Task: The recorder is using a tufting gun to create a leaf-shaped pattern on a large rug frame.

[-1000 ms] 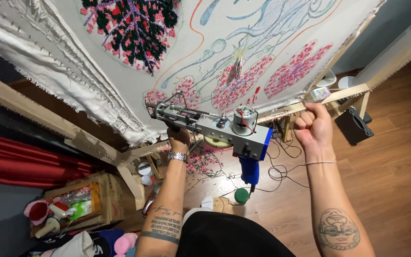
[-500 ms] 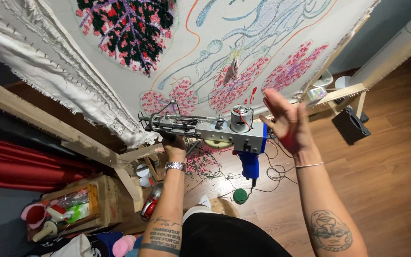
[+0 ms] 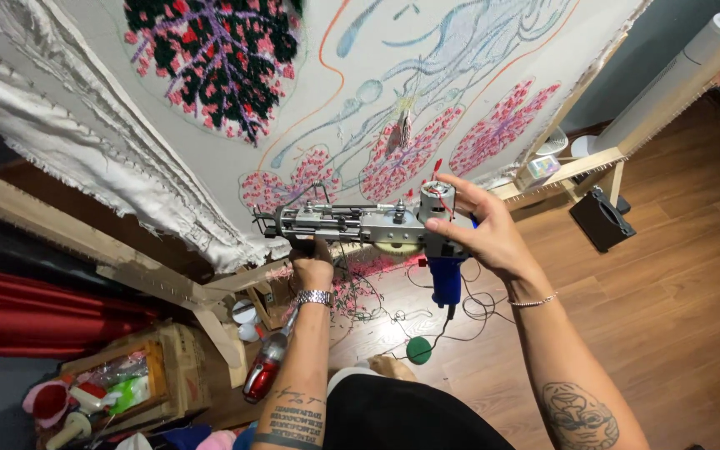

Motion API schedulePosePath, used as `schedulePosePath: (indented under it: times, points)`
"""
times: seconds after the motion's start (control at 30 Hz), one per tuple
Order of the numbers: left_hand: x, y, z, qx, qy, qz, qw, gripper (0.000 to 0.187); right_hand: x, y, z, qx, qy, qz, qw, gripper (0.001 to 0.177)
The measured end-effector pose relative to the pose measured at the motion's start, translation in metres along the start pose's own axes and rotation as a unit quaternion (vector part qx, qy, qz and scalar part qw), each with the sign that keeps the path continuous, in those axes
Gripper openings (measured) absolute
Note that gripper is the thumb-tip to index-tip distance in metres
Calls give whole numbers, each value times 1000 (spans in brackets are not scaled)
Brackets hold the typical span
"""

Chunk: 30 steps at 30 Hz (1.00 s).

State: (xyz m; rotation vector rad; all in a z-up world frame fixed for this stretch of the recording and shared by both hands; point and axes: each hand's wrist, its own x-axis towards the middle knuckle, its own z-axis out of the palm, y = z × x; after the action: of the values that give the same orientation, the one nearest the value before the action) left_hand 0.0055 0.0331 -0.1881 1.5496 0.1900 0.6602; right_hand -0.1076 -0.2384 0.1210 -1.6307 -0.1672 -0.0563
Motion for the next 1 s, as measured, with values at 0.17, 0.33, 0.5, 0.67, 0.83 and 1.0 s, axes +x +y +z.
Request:
schedulePosePath:
  times: [0.17, 0.33, 0.5, 0.67, 0.83, 1.0]
  points:
    - [13, 13, 10, -36, -27, -96, 994, 22, 14, 18, -2, -10, 21, -16, 1000, 58]
    - [29, 49, 25, -26, -30, -119, 992, 12, 13, 43, -23, -8, 44, -107, 993, 85]
    - [51, 30, 52, -137, -42, -104, 984, 7, 2, 109, -56, 46, -125, 55, 989, 87]
    - [65, 37, 76, -102, -85, -89, 987, 15, 2, 47, -22, 41, -79, 212, 973, 54]
    - [78, 83, 91, -121, -151, -60, 979, 17, 10, 30, -10, 105, 56, 209, 971, 34]
    - [98, 151, 74, -29, -368, -56, 928, 24, 10, 34, -12, 52, 137, 174, 974, 23]
